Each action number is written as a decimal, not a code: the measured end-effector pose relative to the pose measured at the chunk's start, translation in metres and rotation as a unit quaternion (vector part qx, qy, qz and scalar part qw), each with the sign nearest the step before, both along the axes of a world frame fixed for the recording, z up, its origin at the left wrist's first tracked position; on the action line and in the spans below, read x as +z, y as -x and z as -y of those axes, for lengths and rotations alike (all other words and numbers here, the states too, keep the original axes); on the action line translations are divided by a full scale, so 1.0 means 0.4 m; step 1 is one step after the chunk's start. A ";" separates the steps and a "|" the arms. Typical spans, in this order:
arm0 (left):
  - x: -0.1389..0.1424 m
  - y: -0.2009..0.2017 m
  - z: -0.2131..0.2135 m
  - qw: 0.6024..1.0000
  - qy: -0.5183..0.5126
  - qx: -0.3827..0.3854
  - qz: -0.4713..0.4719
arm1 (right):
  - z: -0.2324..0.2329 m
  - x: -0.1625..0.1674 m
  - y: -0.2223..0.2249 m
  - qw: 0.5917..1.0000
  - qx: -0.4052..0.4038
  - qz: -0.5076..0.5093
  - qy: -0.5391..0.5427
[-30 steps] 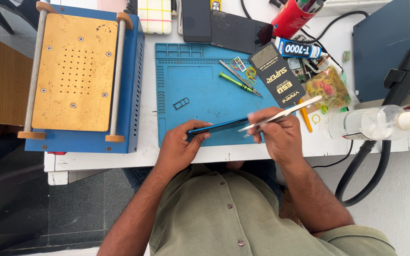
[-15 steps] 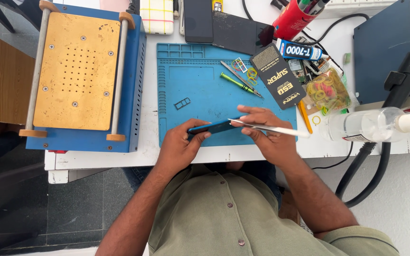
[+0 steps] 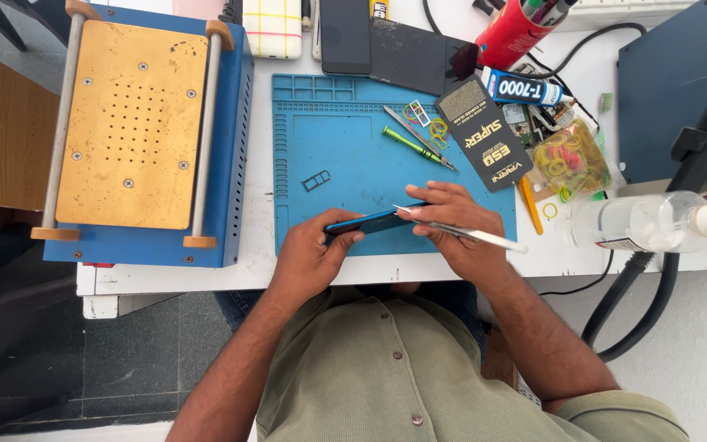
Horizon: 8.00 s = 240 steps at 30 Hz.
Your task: The person uses a green screwdriver to remove screws from the back of a black smartphone, then uses a metal prying tool to separate the back cover from the frame. The person repeatedly lifts and reseats the back cover while inspecting the edges and internal components.
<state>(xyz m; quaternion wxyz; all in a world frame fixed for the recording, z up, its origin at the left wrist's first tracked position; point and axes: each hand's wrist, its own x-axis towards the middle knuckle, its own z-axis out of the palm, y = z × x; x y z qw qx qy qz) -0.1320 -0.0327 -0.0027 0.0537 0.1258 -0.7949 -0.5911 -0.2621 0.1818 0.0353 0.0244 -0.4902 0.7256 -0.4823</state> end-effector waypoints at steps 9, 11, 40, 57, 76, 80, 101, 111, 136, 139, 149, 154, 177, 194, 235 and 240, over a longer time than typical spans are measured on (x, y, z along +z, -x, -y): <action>-0.005 -0.005 0.004 0.996 0.009 -0.014 -0.084 | 0.039 -0.025 -0.006 0.986 0.067 -0.154 0.015; 0.002 -0.003 0.002 1.000 0.008 -0.004 -0.006 | 0.039 -0.020 0.000 0.994 0.063 -0.089 0.026; 0.026 -0.004 0.006 0.999 0.024 -0.023 0.007 | 0.037 -0.049 -0.015 0.966 0.055 -0.251 0.031; 0.013 -0.018 0.007 0.995 0.075 -0.036 -0.047 | 0.004 0.048 -0.075 0.996 0.024 0.067 0.056; 0.041 -0.052 -0.040 0.974 -0.033 0.061 -0.217 | -0.028 -0.126 -0.072 0.975 -0.073 0.180 0.110; 0.076 -0.051 -0.060 0.938 -0.015 0.075 -0.338 | 0.006 -0.149 -0.099 0.947 -0.091 0.254 0.171; 0.080 0.013 -0.118 0.947 -0.097 0.028 -0.305 | -0.074 0.009 -0.113 0.952 0.021 0.211 0.221; 0.047 0.009 -0.139 0.938 -0.141 0.029 -0.317 | -0.063 -0.063 -0.110 0.902 0.073 0.271 0.327; 0.031 0.020 -0.116 0.934 -0.211 0.044 -0.286 | 0.023 -0.138 -0.064 0.848 0.137 0.326 0.395; 0.028 0.021 -0.113 0.925 -0.237 0.045 -0.293 | 0.024 -0.137 -0.063 0.844 0.135 0.343 0.389; 0.054 0.035 -0.085 0.940 -0.063 0.027 -0.335 | -0.004 -0.109 -0.051 0.812 0.176 0.386 0.400; 0.053 0.043 -0.084 0.943 -0.048 0.025 -0.329 | -0.008 -0.100 -0.044 0.860 0.152 0.314 0.373; 0.060 0.052 -0.095 0.948 -0.030 0.036 -0.316 | -0.032 -0.048 -0.018 0.884 0.103 0.316 0.330; 0.097 0.057 -0.107 0.953 0.049 0.022 -0.300 | -0.013 -0.069 -0.038 0.895 0.062 0.265 0.353; 0.069 -0.063 0.005 0.971 0.055 0.124 -0.197 | -0.008 -0.100 -0.056 0.968 -0.040 0.143 0.204; 0.033 -0.024 -0.016 0.959 0.004 0.058 -0.277 | -0.032 -0.080 -0.051 0.975 -0.155 0.024 0.155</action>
